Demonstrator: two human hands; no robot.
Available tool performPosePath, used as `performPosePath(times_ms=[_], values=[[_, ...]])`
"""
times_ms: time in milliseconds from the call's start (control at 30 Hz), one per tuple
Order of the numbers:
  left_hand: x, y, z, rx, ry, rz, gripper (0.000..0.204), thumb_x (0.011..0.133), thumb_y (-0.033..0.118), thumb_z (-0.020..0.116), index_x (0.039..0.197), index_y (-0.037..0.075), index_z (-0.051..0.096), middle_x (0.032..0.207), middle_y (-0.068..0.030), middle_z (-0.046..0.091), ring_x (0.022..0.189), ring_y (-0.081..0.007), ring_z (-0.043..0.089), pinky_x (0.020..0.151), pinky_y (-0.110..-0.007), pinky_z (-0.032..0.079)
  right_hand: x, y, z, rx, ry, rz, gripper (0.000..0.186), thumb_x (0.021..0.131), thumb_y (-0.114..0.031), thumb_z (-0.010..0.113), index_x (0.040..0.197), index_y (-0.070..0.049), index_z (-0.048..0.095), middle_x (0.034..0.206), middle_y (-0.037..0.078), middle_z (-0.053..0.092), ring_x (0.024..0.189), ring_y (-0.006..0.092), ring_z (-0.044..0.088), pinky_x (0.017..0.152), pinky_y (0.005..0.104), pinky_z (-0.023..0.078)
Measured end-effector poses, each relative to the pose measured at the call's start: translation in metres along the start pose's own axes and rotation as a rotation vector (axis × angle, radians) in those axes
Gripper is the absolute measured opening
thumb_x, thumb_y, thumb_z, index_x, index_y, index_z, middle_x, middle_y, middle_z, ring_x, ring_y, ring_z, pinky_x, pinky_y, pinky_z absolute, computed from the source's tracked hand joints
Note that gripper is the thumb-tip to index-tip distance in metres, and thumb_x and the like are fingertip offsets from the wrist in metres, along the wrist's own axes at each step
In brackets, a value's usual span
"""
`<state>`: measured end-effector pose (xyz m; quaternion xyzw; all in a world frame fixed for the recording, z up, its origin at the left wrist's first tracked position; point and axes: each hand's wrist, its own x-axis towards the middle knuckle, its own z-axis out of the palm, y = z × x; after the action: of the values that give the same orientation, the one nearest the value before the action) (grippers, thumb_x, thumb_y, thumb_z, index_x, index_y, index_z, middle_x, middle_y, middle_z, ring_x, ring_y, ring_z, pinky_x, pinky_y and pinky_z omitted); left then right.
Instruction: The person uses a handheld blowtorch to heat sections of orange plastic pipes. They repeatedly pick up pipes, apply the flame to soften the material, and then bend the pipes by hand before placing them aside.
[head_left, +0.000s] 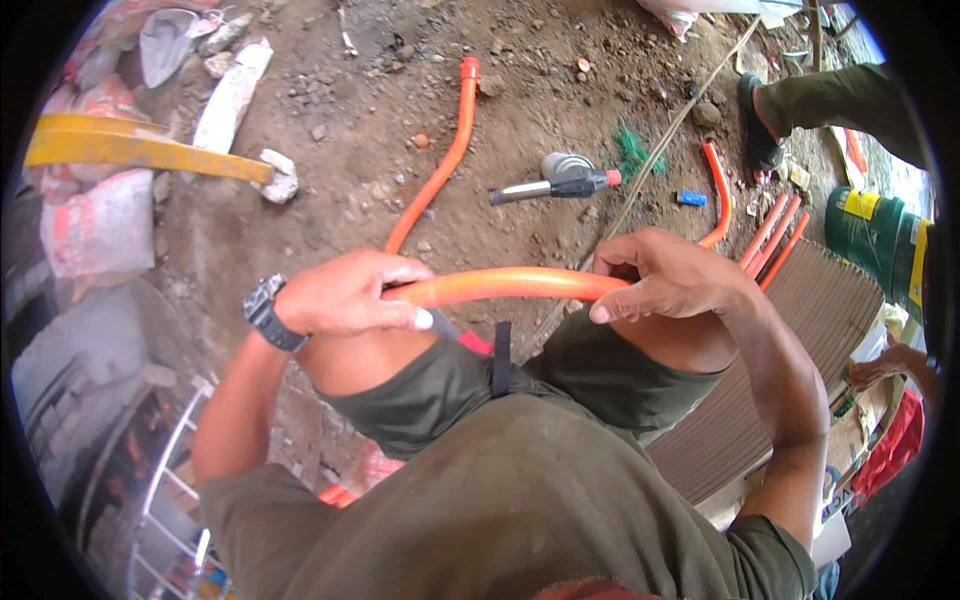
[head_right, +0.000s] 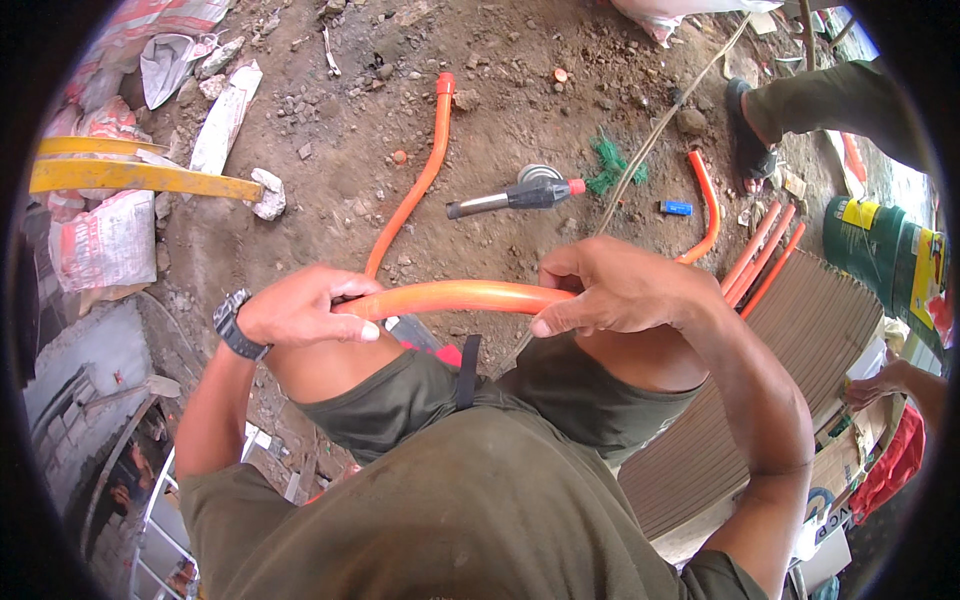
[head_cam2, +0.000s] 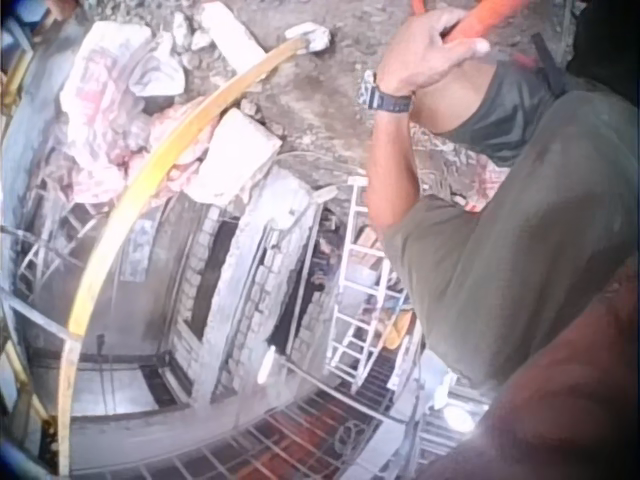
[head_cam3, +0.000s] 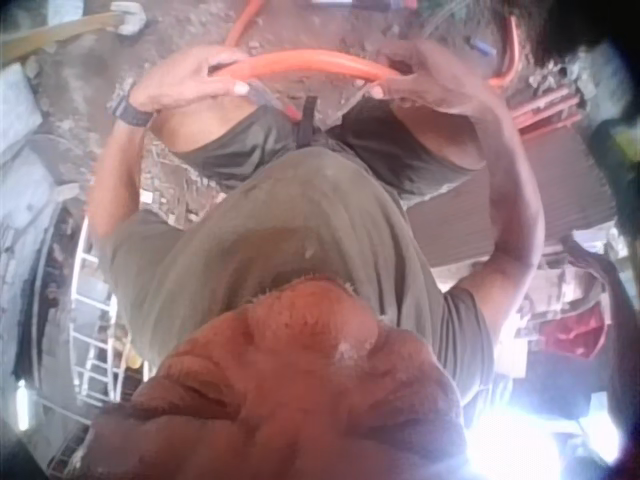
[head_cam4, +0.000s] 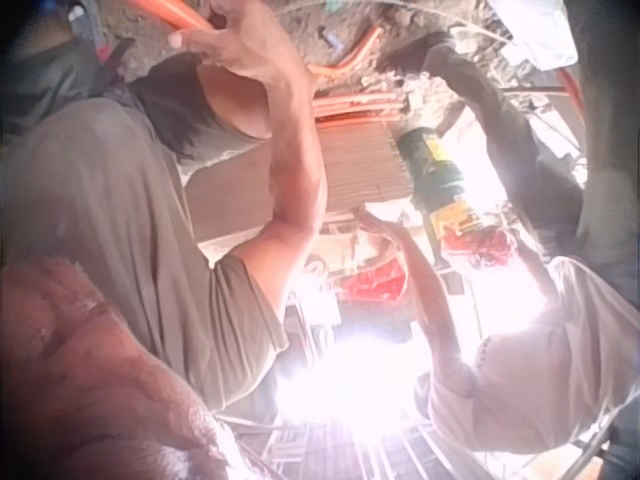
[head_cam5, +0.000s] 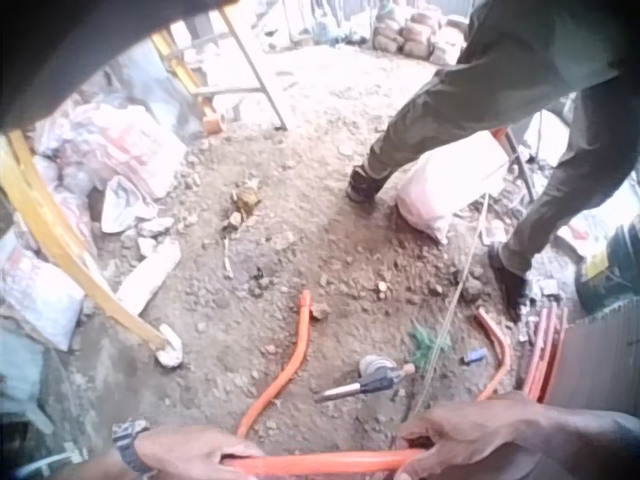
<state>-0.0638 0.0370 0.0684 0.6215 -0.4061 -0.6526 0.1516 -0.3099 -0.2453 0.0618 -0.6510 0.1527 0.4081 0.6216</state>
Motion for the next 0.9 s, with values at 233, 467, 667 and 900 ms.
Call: performPosePath(times_ms=[233,467,667,900], values=[[-0.014,0.040,-0.012,0.515,0.602,0.357,0.039,0.078,0.023,0.083,0.111,0.005,0.072,0.083,-0.0102,0.064,0.083,-0.0304,0.064,0.073,-0.041,0.052,-0.014,-0.037,-0.027,-0.568,0.383,-0.234,0.036,0.078,-0.027,0.085,0.096,-0.003,0.066,0.074,0.014,0.064,0.072,0.0326,0.066,0.068,0.0459,0.049],[0.028,0.012,-0.037,0.319,0.657,0.034,0.029,0.084,0.025,0.082,0.102,0.004,0.074,0.081,-0.0092,0.071,0.073,-0.0180,0.066,0.071,-0.035,0.051,0.028,-0.068,-0.082,-0.796,0.601,-0.238,0.044,0.076,-0.030,0.087,0.108,-0.004,0.069,0.085,0.013,0.071,0.084,0.0311,0.072,0.074,0.0449,0.054],[0.097,-0.078,-0.028,0.063,0.843,0.043,0.037,0.085,0.037,0.077,0.106,0.007,0.074,0.087,-0.0150,0.074,0.078,-0.0294,0.072,0.074,-0.039,0.055,0.083,0.003,-0.130,-0.791,1.250,-0.669,0.066,0.087,-0.042,0.081,0.133,0.000,0.061,0.125,0.018,0.066,0.117,0.0294,0.064,0.099,0.0409,0.053],[0.154,-0.147,0.000,0.299,1.194,0.181,0.027,0.085,0.020,0.071,0.107,0.004,0.066,0.095,-0.0171,0.070,0.091,-0.0387,0.065,0.082,-0.047,0.052,0.084,0.085,-0.124,-0.093,0.925,-0.340,0.048,0.103,-0.047,0.059,0.098,-0.001,0.070,0.081,0.008,0.066,0.079,0.0201,0.062,0.073,0.0393,0.049]])
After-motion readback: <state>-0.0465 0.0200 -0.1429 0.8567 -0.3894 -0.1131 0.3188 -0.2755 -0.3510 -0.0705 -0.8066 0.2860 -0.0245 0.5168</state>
